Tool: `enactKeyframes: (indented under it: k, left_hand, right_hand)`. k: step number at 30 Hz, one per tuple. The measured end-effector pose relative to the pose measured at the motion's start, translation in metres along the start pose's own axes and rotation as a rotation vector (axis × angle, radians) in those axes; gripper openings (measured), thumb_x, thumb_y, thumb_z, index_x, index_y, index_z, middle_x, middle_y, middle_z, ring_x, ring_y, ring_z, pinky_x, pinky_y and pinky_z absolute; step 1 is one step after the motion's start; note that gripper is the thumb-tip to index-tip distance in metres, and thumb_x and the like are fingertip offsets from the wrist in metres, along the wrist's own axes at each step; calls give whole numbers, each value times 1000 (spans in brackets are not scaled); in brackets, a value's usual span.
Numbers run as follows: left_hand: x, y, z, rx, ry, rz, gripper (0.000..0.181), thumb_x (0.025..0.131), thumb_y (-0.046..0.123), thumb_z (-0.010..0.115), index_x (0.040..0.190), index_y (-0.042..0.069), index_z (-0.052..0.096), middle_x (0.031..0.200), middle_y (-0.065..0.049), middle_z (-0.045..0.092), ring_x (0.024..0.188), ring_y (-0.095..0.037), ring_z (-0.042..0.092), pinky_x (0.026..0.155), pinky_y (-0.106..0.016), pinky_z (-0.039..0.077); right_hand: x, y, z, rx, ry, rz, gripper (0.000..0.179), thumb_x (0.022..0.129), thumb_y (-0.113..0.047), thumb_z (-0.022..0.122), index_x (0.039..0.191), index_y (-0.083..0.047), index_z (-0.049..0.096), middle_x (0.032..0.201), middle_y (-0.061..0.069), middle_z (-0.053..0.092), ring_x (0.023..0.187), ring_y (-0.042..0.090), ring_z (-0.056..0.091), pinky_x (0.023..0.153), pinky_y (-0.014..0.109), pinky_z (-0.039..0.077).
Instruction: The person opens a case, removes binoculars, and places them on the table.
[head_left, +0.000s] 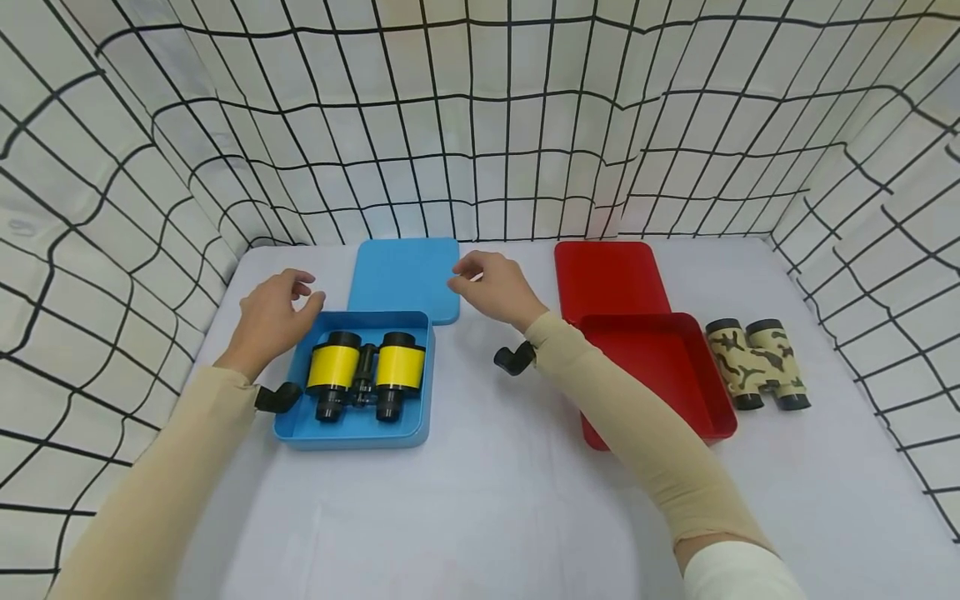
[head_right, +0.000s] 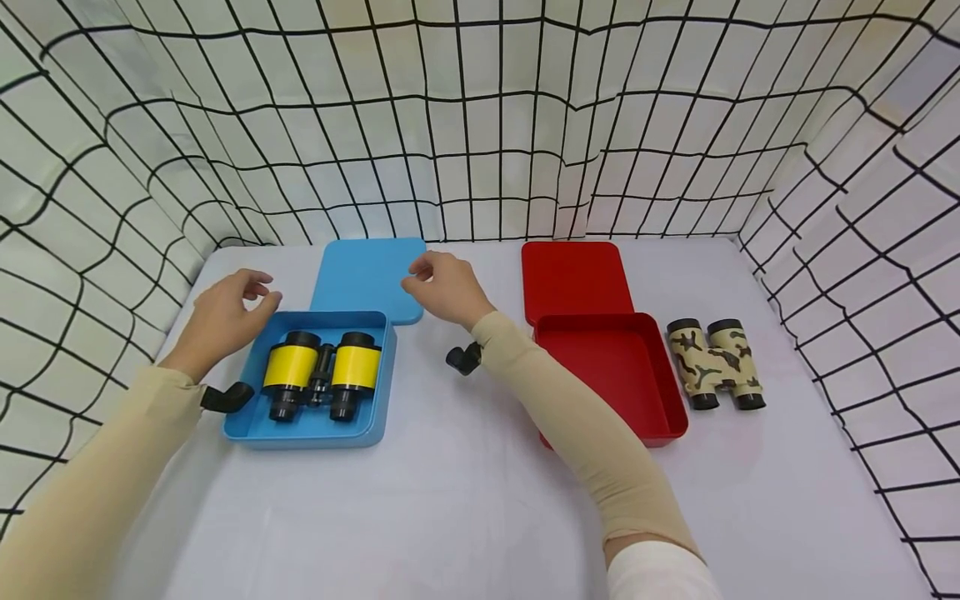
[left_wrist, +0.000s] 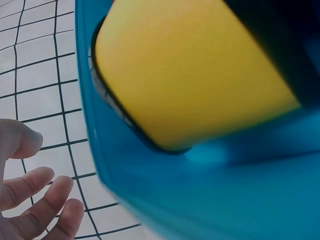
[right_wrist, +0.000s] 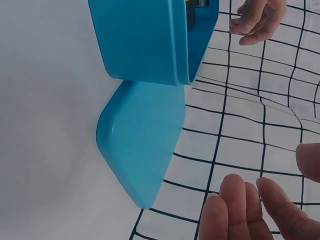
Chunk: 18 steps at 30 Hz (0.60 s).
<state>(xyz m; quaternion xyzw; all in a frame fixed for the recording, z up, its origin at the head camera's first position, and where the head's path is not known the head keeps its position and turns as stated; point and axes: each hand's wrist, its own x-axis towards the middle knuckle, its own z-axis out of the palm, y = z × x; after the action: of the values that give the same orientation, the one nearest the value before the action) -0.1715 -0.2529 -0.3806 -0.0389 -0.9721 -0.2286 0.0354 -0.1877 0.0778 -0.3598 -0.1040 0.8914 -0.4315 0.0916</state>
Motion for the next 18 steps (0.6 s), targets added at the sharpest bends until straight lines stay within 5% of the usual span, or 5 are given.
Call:
enactKeyframes:
  k: [4,11,18]
  left_hand:
    - [-6,1,-6,10,0,5,49,106,31,49,139,-5,52,128,-32,60,117,-49,52,102,-75,31]
    - [-13,-8,-19,25,5,9,48,106,31,50,138,-5,53,119,-29,61,108,-44,55,88,-59,53]
    - [-20,-22,-19,44,-3,49,47,105,30,53,137,-4,54,119,-30,62,109,-46,54,90,-61,52]
  right_hand:
    - [-5,-4,2,9,8,-11,39,102,-34,62,134,-13,64,131,5,67,115,24,64,94,41,60]
    - [-14,-10,5,-12,14,-81,37,103,-32,60,133,-10,65,128,6,69,111,23,68,89,36,62]
    - [-19,-15,11,-31,20,-142,34,103,-29,60,130,-9,65,127,7,70,106,22,69,82,31,62]
